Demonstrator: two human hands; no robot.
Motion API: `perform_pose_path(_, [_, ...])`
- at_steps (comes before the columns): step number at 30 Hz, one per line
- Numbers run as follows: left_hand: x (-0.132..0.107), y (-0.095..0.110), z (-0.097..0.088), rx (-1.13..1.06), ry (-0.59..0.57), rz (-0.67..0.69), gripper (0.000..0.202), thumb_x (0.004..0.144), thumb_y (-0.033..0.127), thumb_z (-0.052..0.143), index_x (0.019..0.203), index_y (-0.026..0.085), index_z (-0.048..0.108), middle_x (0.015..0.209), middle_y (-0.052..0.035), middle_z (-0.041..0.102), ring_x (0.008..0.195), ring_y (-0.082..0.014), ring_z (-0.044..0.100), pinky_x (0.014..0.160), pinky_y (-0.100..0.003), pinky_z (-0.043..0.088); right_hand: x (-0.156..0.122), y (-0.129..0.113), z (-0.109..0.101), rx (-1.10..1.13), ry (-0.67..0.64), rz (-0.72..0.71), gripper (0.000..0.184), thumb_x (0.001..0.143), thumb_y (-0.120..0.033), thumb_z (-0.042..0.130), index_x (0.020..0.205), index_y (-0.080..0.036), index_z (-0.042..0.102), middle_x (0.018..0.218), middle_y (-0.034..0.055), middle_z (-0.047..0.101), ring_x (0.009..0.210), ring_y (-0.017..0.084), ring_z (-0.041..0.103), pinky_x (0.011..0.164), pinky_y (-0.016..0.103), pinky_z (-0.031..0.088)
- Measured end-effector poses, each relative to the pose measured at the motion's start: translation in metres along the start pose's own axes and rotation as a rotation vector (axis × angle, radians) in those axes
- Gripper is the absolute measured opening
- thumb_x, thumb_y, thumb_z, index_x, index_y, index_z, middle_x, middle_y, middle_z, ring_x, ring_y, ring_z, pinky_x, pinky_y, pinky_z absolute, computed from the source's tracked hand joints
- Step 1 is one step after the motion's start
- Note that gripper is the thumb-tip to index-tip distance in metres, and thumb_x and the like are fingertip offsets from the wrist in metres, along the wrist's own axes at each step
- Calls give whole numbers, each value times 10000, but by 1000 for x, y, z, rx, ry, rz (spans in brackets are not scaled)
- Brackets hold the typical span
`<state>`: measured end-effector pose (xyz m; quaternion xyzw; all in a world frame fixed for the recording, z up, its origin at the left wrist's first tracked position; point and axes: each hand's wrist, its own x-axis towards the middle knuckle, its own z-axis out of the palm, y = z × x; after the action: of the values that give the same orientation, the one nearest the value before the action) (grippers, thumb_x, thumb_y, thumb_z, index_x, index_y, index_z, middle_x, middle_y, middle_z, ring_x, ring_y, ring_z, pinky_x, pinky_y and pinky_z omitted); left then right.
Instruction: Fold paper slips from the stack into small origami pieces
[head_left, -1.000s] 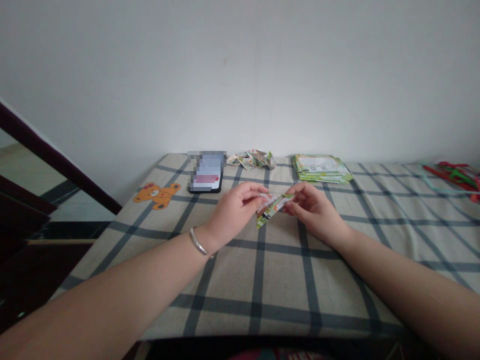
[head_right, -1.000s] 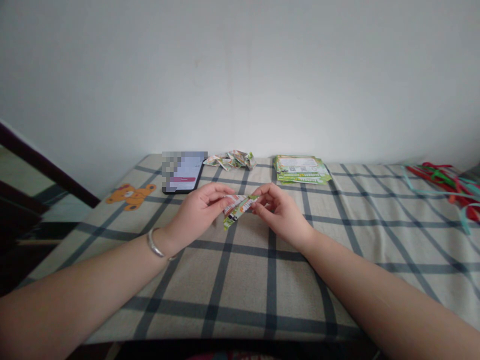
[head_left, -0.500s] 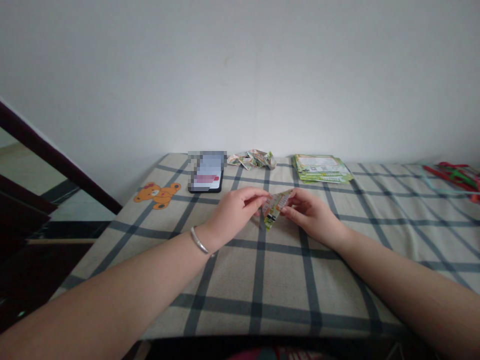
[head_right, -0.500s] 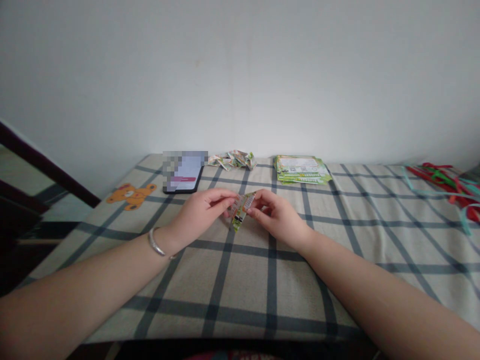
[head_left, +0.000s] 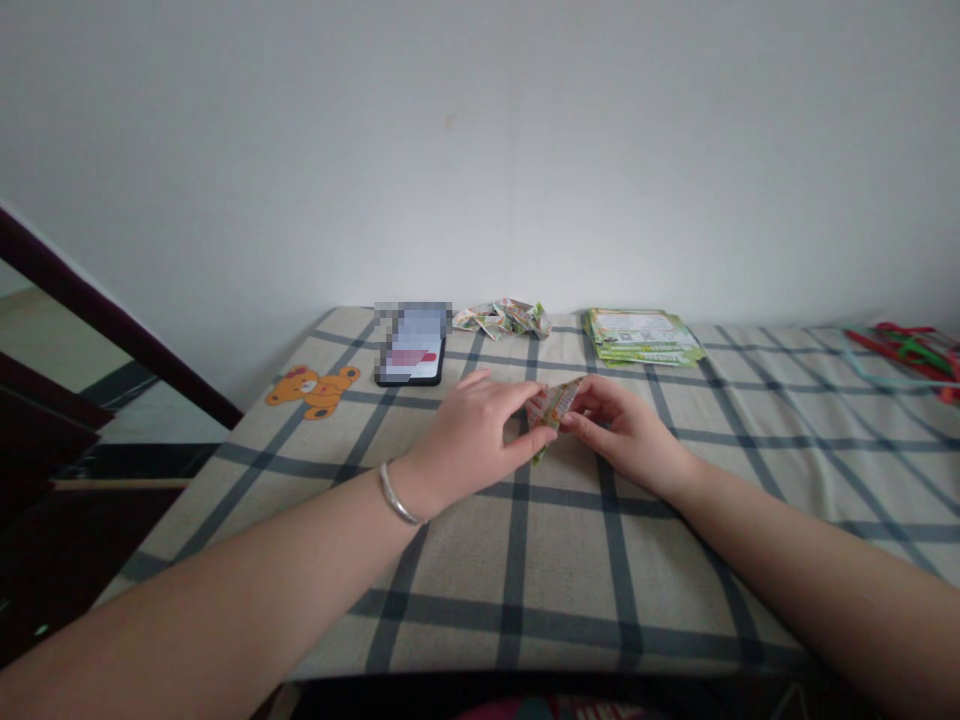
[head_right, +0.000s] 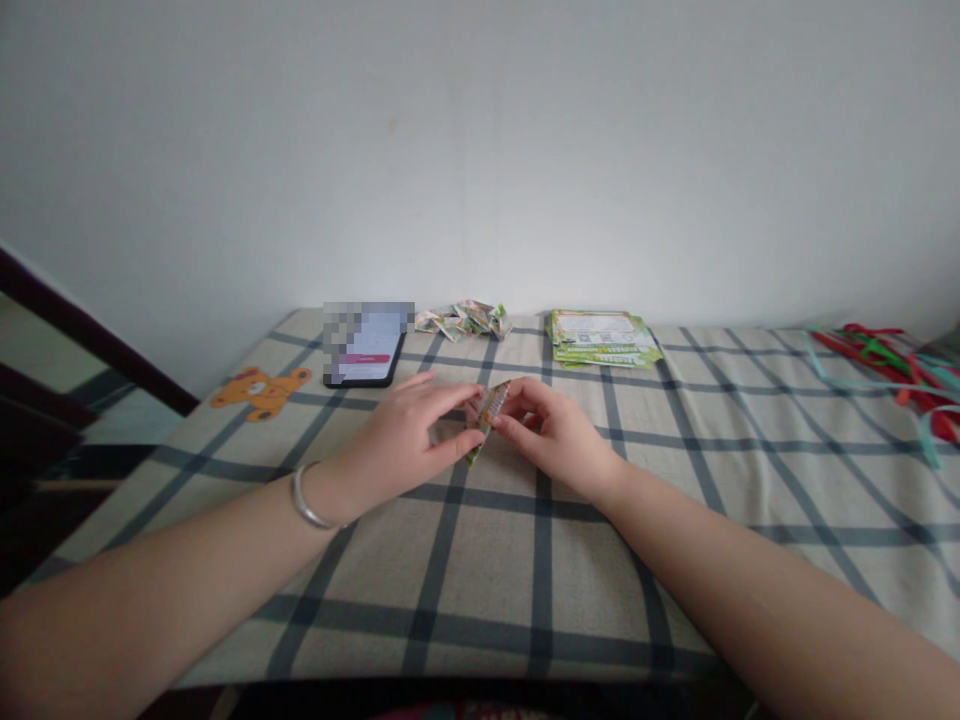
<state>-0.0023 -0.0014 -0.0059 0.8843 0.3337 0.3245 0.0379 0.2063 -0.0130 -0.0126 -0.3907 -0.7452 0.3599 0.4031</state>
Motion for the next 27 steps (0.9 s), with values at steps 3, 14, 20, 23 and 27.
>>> perform_pose_path(3, [-1,2,1,38,-16,-8,470,798,457,684,1140,155,567,1111,-78,686,1013,-247,637,1027,-502,390,0,0,0,-21,-6,6,97,875,-284,593,923,-212,549,844,25,659,704,139,610,597,268,487])
perform_pose_path(14, [-2,11,1,115,-58,-97,310,857,396,584,1081,182,602,1100,-83,683,1255,-271,488,1157,-593,84,0,-7,1,-198,-25,-3,105,870,-248,580,964,-210,551,842,18,672,707,126,620,594,235,491])
perform_pose_path(20, [-2,5,4,57,-84,-101,297,865,381,569,1086,183,592,1143,-89,659,1245,-248,501,1170,-571,103,-1,-9,2,-229,11,-1,101,858,-221,572,955,-214,546,837,17,686,711,132,642,610,246,504])
perform_pose_path(23, [-1,3,5,6,-98,-104,304,862,364,577,1096,169,591,1168,-101,644,1214,-250,522,1156,-556,190,-1,-9,2,-248,40,-3,115,847,-206,565,960,-211,543,833,18,696,697,134,650,602,247,507])
perform_pose_path(27, [1,2,4,-62,-115,-93,313,868,334,577,1127,158,585,1187,-99,631,1163,-235,551,1137,-504,283,-2,-8,2,-267,66,34,169,835,-213,577,1000,-212,544,830,19,711,715,150,668,597,251,505])
